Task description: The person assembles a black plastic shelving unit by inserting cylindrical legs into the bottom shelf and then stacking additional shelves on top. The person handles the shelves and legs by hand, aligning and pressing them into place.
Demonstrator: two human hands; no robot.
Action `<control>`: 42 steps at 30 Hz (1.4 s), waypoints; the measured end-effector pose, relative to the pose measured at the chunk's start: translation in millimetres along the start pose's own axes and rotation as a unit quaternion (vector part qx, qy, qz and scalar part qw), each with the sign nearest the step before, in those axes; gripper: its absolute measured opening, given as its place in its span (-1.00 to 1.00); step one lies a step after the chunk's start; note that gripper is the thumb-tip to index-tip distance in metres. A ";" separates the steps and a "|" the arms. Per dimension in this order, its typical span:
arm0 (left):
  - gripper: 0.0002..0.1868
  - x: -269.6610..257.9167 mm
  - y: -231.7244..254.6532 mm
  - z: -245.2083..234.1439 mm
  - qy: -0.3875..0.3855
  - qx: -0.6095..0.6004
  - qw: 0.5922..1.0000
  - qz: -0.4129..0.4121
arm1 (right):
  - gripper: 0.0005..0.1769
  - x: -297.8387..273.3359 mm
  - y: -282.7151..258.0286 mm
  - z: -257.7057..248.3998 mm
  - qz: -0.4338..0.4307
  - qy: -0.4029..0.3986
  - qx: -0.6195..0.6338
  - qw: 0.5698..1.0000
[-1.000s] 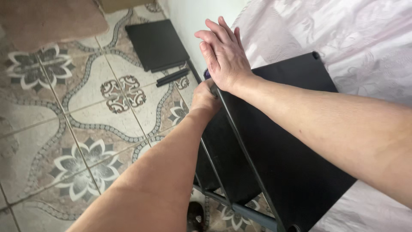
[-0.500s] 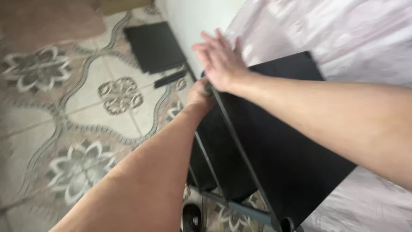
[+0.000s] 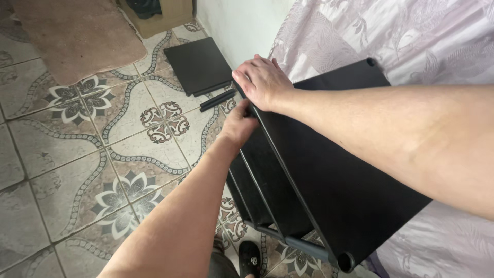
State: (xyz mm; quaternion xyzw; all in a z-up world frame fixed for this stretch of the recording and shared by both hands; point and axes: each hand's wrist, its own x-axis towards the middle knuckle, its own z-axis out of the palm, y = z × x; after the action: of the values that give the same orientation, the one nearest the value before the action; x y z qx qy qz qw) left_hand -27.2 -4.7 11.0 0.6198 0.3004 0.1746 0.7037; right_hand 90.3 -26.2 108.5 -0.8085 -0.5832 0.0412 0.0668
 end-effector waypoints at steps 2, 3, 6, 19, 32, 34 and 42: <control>-0.36 -9.3 3.5 -6.8 0.009 -0.085 0.996 0.006 | -0.40 1.8 3.4 0.8 0.025 -0.016 0.040 0.999; -0.35 -15.1 7.1 -9.6 0.014 -0.127 0.992 0.010 | -0.40 3.6 6.2 0.5 0.036 -0.024 0.060 0.997; -0.36 -32.2 26.6 -3.0 0.013 -0.099 0.995 -0.012 | -0.48 4.3 24.6 -9.0 -0.099 0.036 0.217 0.971; -0.40 -58.9 60.2 34.1 0.128 -0.005 0.990 -0.054 | -0.11 -226.9 198.6 -72.8 0.179 -0.094 -0.056 0.978; -0.47 -36.0 33.9 61.9 0.285 -0.001 0.958 0.023 | -0.16 -265.0 207.2 -33.2 0.188 -0.036 -0.104 0.976; -0.47 -39.5 36.0 62.0 0.284 -0.024 0.958 0.020 | -0.15 -264.1 204.4 -33.1 0.190 -0.038 -0.099 0.976; -0.45 -61.2 52.1 42.9 0.224 0.040 0.974 0.002 | -0.03 -298.3 175.2 -57.7 0.405 0.021 -0.065 0.912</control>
State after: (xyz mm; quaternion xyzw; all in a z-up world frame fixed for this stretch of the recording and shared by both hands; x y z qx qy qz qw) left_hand -39.6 -66.6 76.7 0.5936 0.4556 0.2981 0.5926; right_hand 168.5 -367.0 134.8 -0.9785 -0.2058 0.0097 0.0034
